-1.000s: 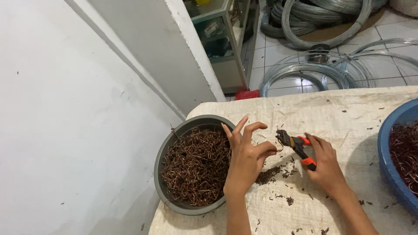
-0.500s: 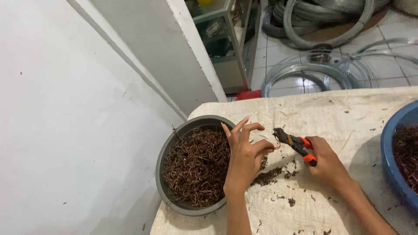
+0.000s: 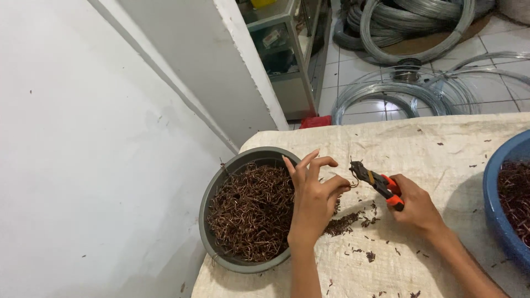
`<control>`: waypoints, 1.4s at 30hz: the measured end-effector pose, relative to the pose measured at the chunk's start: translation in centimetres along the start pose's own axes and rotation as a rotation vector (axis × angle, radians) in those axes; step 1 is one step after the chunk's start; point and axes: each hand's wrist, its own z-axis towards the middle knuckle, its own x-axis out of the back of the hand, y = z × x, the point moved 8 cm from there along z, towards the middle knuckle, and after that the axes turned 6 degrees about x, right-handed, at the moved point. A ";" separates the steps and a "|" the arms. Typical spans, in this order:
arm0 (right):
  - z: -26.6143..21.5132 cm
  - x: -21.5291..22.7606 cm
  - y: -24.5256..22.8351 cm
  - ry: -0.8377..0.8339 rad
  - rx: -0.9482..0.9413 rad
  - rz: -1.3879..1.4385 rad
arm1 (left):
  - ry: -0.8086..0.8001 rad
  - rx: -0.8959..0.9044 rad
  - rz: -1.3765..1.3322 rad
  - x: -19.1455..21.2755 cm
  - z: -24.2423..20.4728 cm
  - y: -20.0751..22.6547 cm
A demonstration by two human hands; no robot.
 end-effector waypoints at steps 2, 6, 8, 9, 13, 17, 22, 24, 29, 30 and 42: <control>-0.1 -0.2 0.7 0.024 0.022 -0.031 | 0.013 0.008 -0.012 0.4 -0.1 -0.4; -1.2 1.5 -1.4 0.019 -0.051 -0.059 | -0.001 0.058 -0.015 0.4 -0.4 -1.3; -3.0 2.4 -2.3 0.018 -0.111 -0.078 | 0.000 0.065 -0.047 0.5 -0.4 -1.3; -3.8 2.5 -2.7 0.011 -0.166 -0.090 | 0.001 0.078 -0.072 0.8 -0.5 -1.5; -5.8 2.7 -3.6 -0.137 -0.295 -0.090 | -0.064 0.094 -0.154 0.4 -0.7 -1.6; -5.9 2.2 -1.4 -0.103 -0.342 -0.236 | -0.123 0.167 -0.053 -2.1 -0.7 -3.0; -4.8 4.9 -6.2 -0.240 -0.414 -0.173 | -0.119 0.227 0.063 -2.5 -0.7 -4.3; -4.0 6.5 -8.1 -0.284 -0.422 -0.330 | -0.158 0.326 0.127 -1.8 -0.6 -4.8; -3.1 3.6 -4.9 -0.157 -0.295 -0.648 | -0.134 0.383 0.127 0.5 -1.0 -4.9; -2.9 3.3 -4.6 -0.064 -0.266 -0.770 | -0.097 0.341 0.115 0.7 -1.0 -4.6; -1.2 5.0 -11.4 0.081 -0.047 0.013 | -0.157 0.232 0.070 -2.5 -0.7 -2.5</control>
